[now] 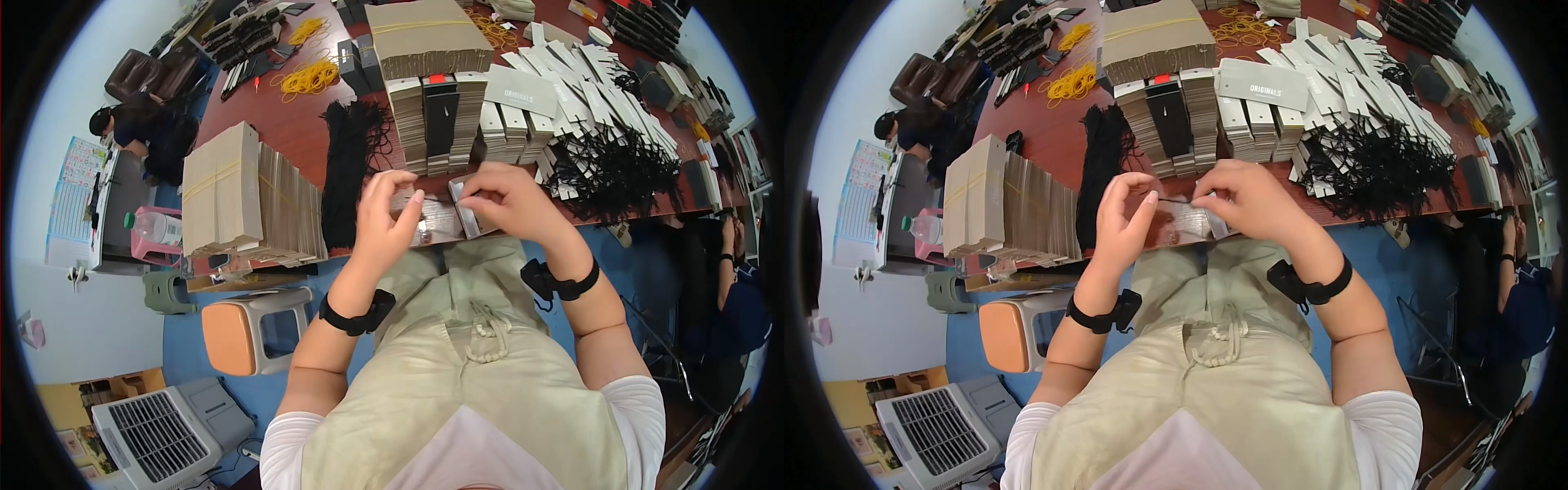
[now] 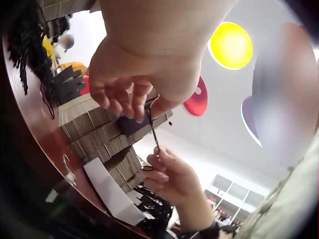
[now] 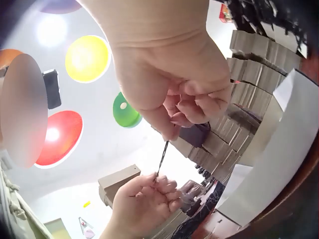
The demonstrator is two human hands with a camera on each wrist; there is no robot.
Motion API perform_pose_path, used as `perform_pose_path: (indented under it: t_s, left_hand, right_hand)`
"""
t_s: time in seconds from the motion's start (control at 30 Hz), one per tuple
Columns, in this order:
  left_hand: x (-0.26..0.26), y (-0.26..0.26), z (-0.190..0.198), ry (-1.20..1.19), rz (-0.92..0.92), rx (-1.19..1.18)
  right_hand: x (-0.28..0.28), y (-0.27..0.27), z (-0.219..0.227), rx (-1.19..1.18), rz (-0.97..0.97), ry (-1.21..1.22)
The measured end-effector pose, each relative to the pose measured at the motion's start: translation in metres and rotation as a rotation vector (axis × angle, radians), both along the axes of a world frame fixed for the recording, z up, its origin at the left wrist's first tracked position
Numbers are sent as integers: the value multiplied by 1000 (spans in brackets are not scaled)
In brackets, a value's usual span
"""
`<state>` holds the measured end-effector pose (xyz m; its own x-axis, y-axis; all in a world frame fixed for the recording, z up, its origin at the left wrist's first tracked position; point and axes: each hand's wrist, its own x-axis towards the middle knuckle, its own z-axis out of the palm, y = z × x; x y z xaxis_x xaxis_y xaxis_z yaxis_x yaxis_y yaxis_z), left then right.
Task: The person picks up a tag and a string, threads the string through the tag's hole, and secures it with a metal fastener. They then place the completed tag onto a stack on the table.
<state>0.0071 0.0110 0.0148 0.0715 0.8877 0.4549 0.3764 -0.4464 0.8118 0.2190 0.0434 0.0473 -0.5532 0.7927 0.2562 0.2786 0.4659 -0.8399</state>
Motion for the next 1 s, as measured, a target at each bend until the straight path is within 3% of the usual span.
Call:
perform_pose_path:
  t_s: [0.07,0.1,0.2,0.33,0.4,0.47,0.57,0.63,0.77,0.97,1.0]
  left_hand:
    - [21,-4,4,-336,-189,-131]
    - [26,-9,13,-390,-277,-306]
    - [29,-8,9,-587,-309,-604]
    - [10,-1,-14,-389,-452,-738]
    - [10,-2,-12,-437,-458,-718]
    - [14,-6,-8,-482,-423,-710]
    - [17,-7,-4,-564,-369,-711]
    - [16,-8,-4,-654,-408,-716]
    - [12,-10,9,-629,-299,-783]
    - [8,-8,-4,-666,-301,-757]
    - [9,-7,-9,-676,-292,-727]
  right_hand:
    - [-8,-1,4,262,64,-108]
    - [-15,-5,7,254,45,-88]
    - [-18,-6,14,276,20,-115]
    - [1,21,16,339,-3,-48]
    - [16,38,22,221,-387,-77]
    - [36,77,10,808,-836,-461]
    - [40,82,1,783,-860,-624]
    - [41,82,1,826,-845,-638]
    - [37,81,-4,901,-875,-669]
    - [37,79,-4,1003,-849,-528]
    - [39,79,-3,911,-820,-440]
